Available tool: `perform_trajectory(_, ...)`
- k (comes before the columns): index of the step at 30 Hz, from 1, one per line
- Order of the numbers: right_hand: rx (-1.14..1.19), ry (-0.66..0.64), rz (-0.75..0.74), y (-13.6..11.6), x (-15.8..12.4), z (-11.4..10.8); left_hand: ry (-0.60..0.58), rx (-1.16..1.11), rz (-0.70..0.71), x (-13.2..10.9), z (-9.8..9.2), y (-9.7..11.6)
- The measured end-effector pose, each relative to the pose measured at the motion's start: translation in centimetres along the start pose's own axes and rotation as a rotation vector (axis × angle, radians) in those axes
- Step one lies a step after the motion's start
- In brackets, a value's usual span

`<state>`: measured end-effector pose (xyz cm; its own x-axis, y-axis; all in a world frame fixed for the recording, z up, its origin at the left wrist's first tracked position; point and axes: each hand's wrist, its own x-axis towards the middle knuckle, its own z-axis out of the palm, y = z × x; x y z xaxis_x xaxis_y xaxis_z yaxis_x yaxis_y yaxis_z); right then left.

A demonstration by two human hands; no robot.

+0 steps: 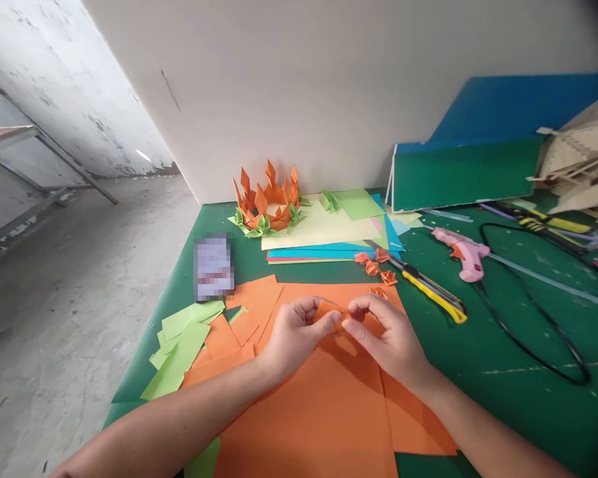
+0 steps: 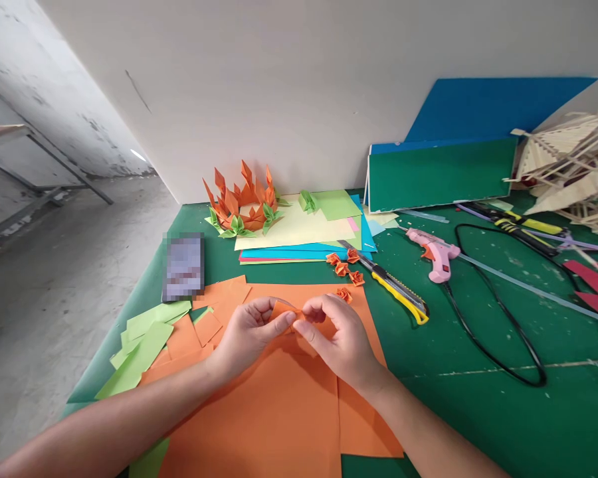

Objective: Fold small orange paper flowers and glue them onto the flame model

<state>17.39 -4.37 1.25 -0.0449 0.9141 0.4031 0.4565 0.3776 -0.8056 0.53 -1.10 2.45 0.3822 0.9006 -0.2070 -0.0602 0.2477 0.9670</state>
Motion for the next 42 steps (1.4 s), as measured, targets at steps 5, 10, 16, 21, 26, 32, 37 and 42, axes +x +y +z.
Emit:
perform_trajectory(5, 0.103, -0.036, 0.105, 0.0, -0.1, 0.0, -0.049, -0.065, -0.092, 0.0, -0.1, 0.1)
perform_trajectory(10, 0.195, -0.031, 0.182, 0.4, 0.0, -0.2, -0.092, -0.183, -0.161, 0.3, -0.3, 0.0)
perform_trajectory(16, 0.140, 0.022, 0.111, 0.2, -0.2, 0.0, -0.124, -0.212, -0.242, 0.5, -0.5, 0.1)
perform_trajectory(21, -0.271, 0.007, -0.261, 0.0, 0.0, -0.4, -0.080, -0.139, -0.186, 0.6, -0.5, -0.3)
perform_trajectory(26, -0.363, -0.127, -0.383, 0.4, 0.2, -0.6, -0.046, -0.076, -0.143, 0.7, -0.7, -1.0)
perform_trajectory(32, -0.528, -0.079, -0.474, 0.1, 0.0, -0.7, -0.038, -0.025, -0.095, 0.7, -0.7, -1.3)
perform_trajectory(37, -0.591, -0.157, -0.551, -0.3, -0.2, -0.6, -0.012, 0.108, -0.057, 0.7, -0.8, -1.7)
perform_trajectory(42, -0.515, -0.197, -0.462, 0.2, -0.1, -0.4, -0.056, 0.144, -0.004, 0.6, -0.8, -1.2)
